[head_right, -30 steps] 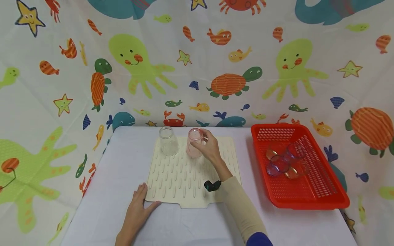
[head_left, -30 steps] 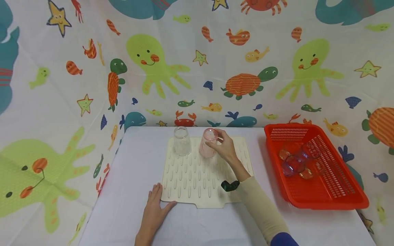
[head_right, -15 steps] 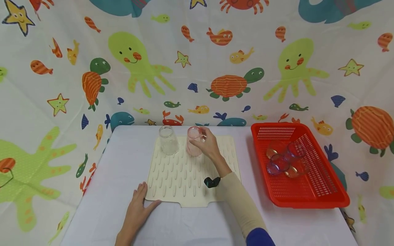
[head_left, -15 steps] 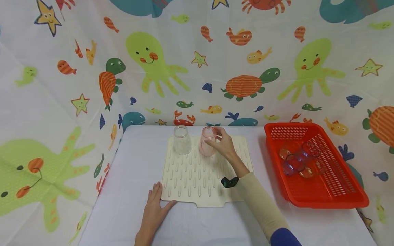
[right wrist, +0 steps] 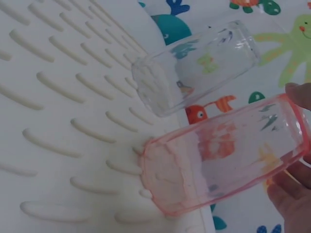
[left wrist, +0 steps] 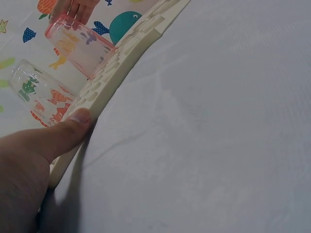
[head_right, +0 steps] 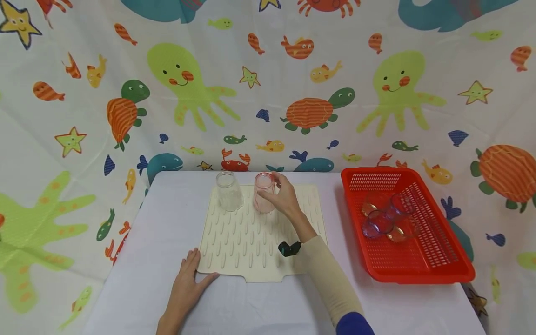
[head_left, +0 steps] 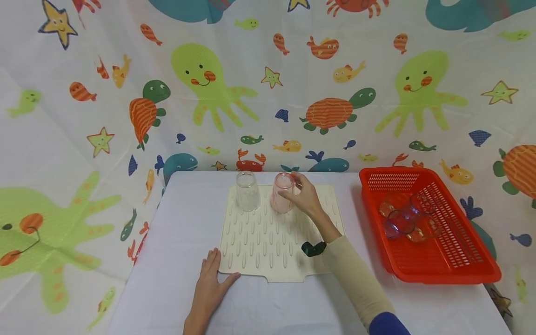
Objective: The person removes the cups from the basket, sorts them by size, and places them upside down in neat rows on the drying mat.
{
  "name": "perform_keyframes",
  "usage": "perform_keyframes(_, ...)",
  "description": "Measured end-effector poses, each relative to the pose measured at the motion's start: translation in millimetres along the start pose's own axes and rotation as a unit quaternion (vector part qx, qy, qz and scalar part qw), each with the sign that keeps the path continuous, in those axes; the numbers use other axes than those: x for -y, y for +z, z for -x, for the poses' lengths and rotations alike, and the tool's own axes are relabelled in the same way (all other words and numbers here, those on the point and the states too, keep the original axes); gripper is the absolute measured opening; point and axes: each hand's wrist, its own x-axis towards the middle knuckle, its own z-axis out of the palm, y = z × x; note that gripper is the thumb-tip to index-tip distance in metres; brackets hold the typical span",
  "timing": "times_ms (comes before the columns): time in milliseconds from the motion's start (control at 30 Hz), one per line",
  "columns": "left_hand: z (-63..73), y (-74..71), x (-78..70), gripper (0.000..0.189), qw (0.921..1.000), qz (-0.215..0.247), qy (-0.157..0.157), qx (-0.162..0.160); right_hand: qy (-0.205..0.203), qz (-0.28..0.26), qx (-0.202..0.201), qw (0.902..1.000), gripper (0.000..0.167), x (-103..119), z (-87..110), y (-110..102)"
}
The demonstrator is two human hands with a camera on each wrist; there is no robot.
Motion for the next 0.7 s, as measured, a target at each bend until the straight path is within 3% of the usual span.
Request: perform_keyframes(700, 1.3, 1.5, -1.6, 0.102, 0.9999, -0.002, -0.012, 0.012, -0.074, -0.012, -0.047, 0.9961, 0.066, 23, 16.1, -45)
